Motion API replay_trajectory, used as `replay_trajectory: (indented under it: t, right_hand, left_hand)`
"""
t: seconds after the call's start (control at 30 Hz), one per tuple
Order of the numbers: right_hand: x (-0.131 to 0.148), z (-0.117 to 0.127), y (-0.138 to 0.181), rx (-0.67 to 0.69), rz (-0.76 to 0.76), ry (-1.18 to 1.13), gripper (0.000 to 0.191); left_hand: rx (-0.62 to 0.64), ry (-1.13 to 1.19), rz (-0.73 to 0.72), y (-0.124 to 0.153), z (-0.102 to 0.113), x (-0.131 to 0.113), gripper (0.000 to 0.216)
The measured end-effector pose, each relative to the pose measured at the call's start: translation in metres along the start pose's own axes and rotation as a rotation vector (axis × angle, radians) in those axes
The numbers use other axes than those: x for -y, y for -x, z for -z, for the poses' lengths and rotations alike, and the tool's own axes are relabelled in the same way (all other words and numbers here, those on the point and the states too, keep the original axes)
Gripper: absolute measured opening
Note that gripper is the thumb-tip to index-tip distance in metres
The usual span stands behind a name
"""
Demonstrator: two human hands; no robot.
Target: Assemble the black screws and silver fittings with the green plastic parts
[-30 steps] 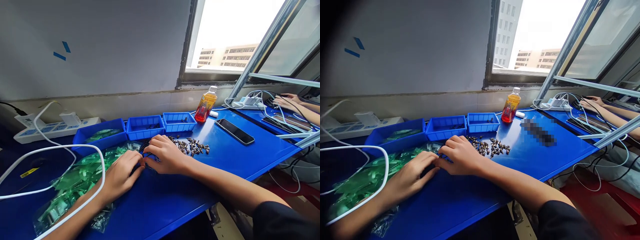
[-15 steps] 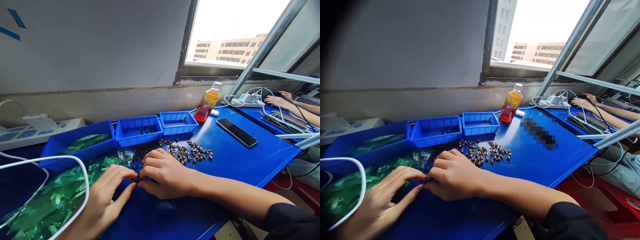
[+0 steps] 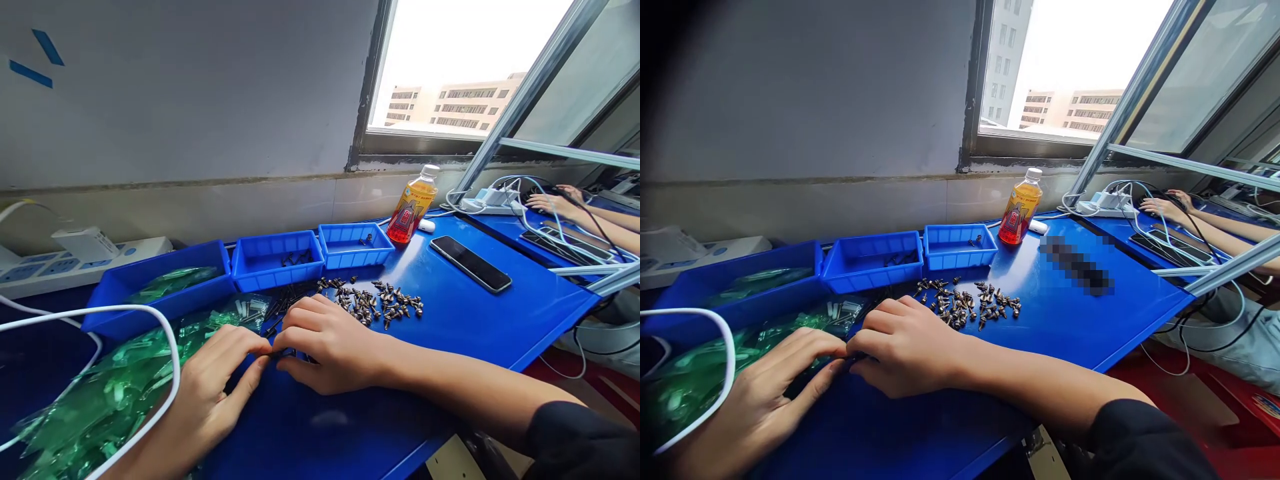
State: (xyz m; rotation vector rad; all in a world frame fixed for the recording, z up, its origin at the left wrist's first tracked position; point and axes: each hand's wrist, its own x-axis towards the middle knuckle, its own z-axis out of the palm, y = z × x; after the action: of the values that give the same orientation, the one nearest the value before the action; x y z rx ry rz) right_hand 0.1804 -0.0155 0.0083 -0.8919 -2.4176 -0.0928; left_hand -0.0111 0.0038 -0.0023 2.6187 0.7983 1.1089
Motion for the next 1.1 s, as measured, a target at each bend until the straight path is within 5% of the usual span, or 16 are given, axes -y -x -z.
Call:
replay_trajectory:
  t: [1.1]
  right_hand:
    - [-0.0006, -0.0027, -0.0008, -0.084, 0.017, 0.048, 0.020]
  left_hand:
    - [0.047, -0.009, 0.025, 0.0065, -0.0008, 0.0067, 0.010]
